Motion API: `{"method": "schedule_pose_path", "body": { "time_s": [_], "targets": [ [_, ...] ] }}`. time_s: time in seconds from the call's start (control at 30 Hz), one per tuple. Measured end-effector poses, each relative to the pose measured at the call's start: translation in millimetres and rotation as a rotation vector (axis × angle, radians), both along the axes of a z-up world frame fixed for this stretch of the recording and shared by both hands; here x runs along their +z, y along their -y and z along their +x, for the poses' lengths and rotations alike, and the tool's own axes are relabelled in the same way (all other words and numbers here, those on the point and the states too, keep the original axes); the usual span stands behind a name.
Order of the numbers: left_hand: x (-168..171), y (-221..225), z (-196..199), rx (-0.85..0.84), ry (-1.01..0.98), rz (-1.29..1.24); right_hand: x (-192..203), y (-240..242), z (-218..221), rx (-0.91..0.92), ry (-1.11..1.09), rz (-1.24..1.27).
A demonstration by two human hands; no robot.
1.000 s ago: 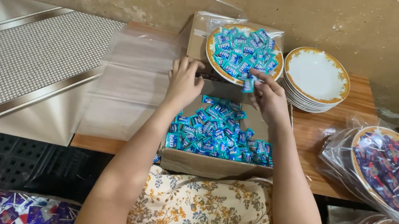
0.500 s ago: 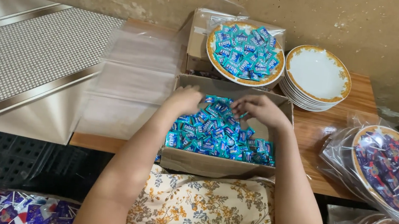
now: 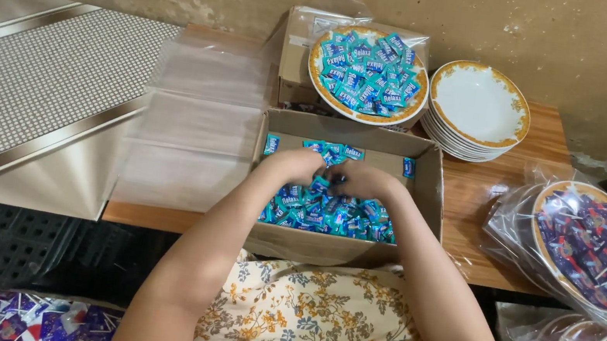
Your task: Arranging wrapped candies onto a decorative plate from a bulk box for packaging.
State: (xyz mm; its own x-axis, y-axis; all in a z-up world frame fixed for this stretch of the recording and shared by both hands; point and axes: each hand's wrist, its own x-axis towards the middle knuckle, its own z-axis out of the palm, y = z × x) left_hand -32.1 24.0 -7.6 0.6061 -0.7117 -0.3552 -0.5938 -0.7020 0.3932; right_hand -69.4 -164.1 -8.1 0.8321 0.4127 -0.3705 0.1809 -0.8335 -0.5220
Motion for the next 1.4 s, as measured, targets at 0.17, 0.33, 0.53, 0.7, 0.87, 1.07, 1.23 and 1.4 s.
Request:
{"method": "schedule_pose_path", "body": {
  "time_s": [0.17,0.33,0.53,0.7,0.87,1.07,1.23,1.4],
  "targets": [
    [20,-19,15,0.045,0.022,-0.237,41,11,-21,-0.124,0.010,0.202],
    [40,-31,16,0.176,-0.033,-0.552,48,28,-28,-0.283,0.108,0.329],
    [38,-14,24,0.440,0.134,-0.951,48,41,-26,-0.364,0.184,0.621],
    [30,6,26,0.386,1.294,-0.686,35,42,-14,-0.550,0.611,0.683],
    [24,17,26,0.274,1.152,-0.597,42,48,-11,-0.703,1.114,0.518],
    [37,9,6,0.223,0.851,-0.533,32,50,-2,-0.555,1.155,0.324],
    [36,-1,9,0.246,0.796,-0.535,34,50,-7,-0.692,0.977,0.627],
    [26,-14,15,0.278,0.750,-0.428,42,46,-4,-0.707,0.993,0.834]
  ]
}}
